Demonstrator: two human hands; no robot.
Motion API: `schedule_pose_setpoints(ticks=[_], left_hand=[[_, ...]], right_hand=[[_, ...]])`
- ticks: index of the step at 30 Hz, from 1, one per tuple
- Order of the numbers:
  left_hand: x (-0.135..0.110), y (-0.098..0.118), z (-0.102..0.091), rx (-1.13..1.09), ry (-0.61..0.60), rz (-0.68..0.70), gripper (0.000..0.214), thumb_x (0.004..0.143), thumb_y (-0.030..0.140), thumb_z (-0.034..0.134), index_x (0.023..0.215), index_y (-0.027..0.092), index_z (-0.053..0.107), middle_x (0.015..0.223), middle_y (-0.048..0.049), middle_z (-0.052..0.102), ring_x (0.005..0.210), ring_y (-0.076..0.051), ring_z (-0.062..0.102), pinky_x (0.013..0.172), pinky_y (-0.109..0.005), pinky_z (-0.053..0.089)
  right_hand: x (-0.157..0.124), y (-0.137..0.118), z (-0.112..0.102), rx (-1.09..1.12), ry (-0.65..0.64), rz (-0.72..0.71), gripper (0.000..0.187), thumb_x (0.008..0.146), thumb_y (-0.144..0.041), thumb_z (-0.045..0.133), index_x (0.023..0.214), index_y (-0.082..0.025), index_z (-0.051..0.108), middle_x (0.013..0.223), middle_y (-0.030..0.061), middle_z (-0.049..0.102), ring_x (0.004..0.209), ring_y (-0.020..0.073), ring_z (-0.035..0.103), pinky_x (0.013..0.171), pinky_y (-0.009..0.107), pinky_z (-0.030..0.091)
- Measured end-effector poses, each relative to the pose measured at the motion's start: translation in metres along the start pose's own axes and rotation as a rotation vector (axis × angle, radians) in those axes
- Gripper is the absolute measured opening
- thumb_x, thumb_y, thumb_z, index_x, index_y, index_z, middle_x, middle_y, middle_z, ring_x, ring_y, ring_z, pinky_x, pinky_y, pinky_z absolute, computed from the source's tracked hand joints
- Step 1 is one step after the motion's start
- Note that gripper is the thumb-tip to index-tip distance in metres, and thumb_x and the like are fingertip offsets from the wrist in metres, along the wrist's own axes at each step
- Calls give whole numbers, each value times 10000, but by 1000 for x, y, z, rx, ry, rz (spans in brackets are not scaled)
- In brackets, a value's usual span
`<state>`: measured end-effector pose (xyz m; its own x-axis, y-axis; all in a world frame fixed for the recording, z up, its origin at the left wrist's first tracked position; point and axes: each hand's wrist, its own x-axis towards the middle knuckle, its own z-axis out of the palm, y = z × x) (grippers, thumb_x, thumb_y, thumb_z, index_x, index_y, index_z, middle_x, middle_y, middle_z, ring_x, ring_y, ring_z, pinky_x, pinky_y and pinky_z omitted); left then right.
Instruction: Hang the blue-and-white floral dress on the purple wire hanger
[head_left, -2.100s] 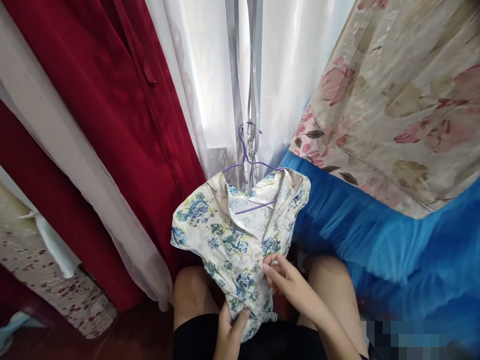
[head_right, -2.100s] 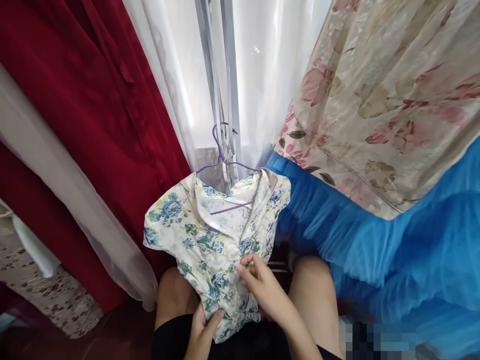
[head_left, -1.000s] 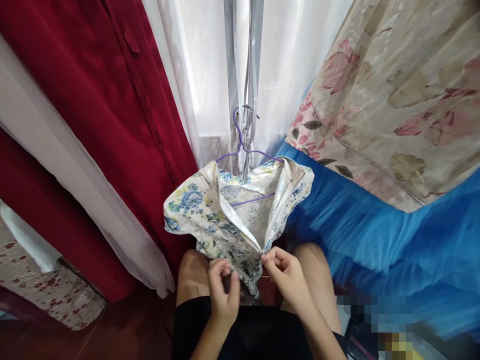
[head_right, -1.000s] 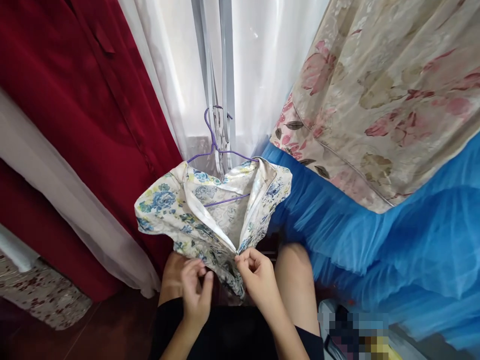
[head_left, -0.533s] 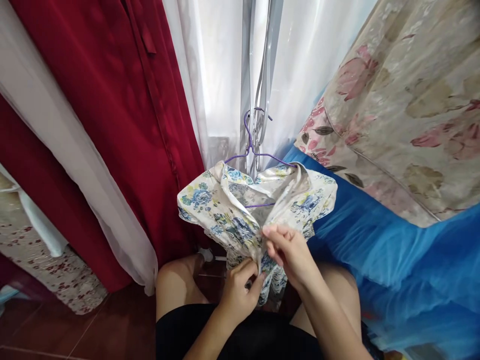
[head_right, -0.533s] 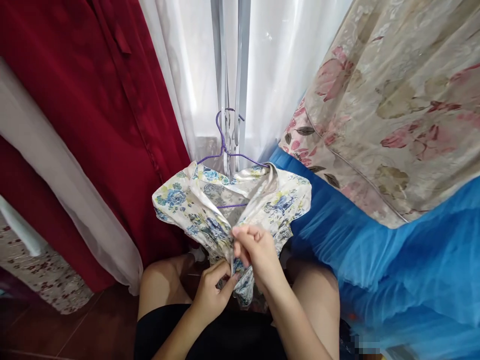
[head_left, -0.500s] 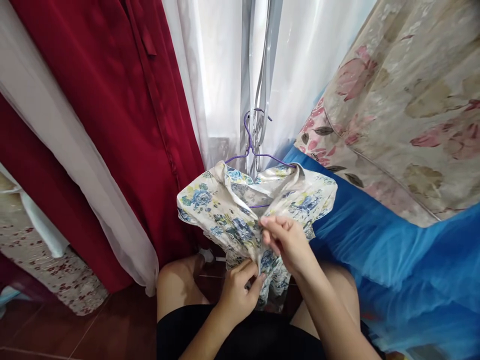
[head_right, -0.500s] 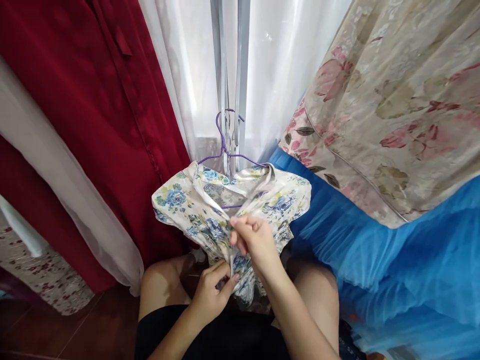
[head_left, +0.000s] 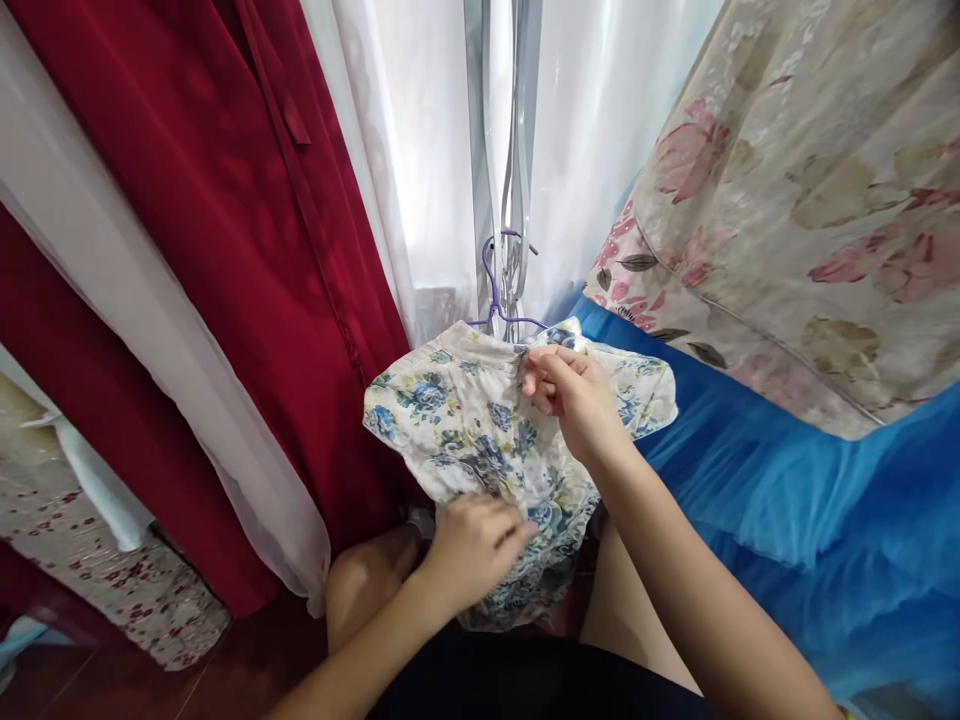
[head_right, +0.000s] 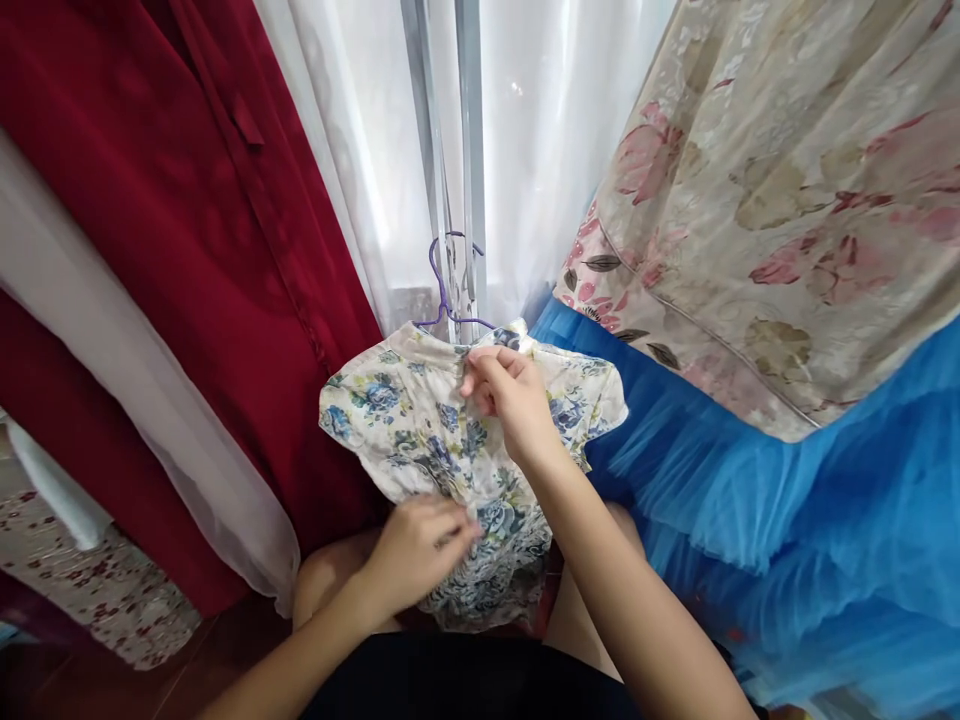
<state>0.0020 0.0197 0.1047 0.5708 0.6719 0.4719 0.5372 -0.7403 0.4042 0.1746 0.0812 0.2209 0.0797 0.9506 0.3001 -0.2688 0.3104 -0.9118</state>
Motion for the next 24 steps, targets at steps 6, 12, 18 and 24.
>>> schedule_pose_setpoints(ticks=[6, 12, 18, 24], left_hand=[[75, 1, -71, -104, 461, -16, 315, 1024, 272, 539, 1326, 238, 621, 928, -20, 722, 758, -145, 642, 758, -276, 491], [119, 16, -86, 64, 459, 176, 164, 1017, 240, 550, 940, 192, 686, 877, -15, 716, 824, -151, 658, 776, -275, 487], [113, -15, -116, -55, 876, 4, 186, 997, 314, 597, 939, 160, 683, 827, -22, 697, 794, -136, 665, 767, -248, 496], [84, -124, -136, -861, 1194, -363, 259, 907, 311, 700, 740, 153, 581, 630, 42, 555, 595, -79, 563, 673, -194, 491]], right_hand=[[-11, -8, -10, -90, -6, -100, 179, 835, -335, 656, 737, -192, 614, 516, -29, 611, 398, 67, 389, 422, 217, 277], [-13, 5, -9, -204, -74, -122, 301, 837, -447, 704, 738, -201, 563, 492, -37, 588, 407, 79, 442, 445, 216, 330], [-8, 46, -7, -256, -66, -32, 295, 805, -436, 679, 693, -214, 520, 451, -43, 550, 397, 96, 460, 447, 222, 337], [-31, 55, -2, -252, -146, 53, 246, 821, -366, 666, 686, -214, 527, 457, -51, 540, 402, 99, 450, 447, 220, 321]])
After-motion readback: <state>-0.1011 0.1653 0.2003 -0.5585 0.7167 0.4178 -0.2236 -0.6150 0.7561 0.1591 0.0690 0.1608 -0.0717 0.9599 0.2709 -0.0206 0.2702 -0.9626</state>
